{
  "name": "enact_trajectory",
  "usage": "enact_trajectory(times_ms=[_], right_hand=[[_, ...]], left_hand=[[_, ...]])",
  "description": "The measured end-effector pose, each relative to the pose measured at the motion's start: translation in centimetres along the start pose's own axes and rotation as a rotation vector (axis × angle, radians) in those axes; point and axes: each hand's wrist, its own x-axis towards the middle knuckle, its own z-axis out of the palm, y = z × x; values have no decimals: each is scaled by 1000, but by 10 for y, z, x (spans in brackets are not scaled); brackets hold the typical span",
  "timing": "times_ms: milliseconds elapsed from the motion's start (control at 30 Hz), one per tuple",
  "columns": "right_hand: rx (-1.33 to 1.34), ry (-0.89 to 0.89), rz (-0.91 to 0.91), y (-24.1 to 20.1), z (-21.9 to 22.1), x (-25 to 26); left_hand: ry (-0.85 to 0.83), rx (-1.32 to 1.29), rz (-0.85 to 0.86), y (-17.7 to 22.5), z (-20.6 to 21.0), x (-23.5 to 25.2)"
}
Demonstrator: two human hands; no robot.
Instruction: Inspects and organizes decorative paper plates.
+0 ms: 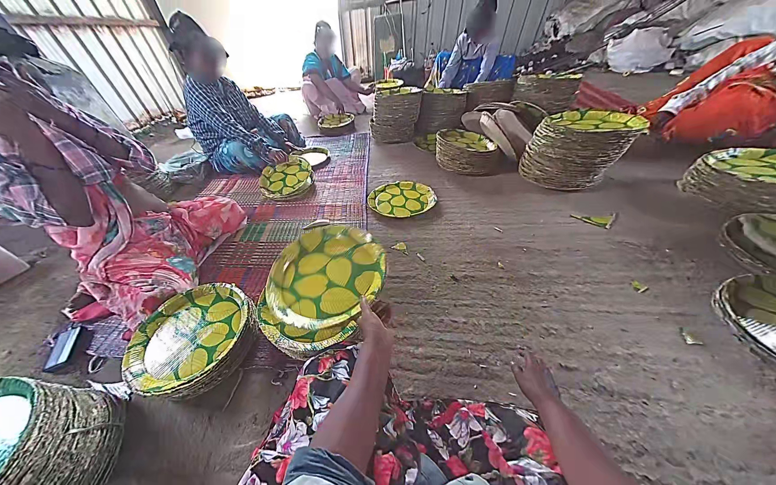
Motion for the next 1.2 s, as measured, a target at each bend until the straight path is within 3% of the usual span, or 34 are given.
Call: enact_trajectory(times_ms=[167, 233, 367, 467, 567, 1200], right_hand=[[-14, -64, 15, -1, -3, -5], [-28, -110, 19, -1, -4, -6], [-81, -227, 10, 0, -5, -8], [-97, -300, 2, 1, -2, -5], [-97, -327, -9, 2, -1, -3], [-117, -404, -18, 4, 3, 1]], left_hand=[[-324, 374, -297, -46, -7, -11], [-480, 613, -319, -65, -6, -17], [-904, 1262, -242, -98, -15, -14], [-1198, 1960, 14, -108, -25, -10], [-1235, 2356, 111, -113, -39, -15], [-1255, 2356, 103, -119, -29, -2]])
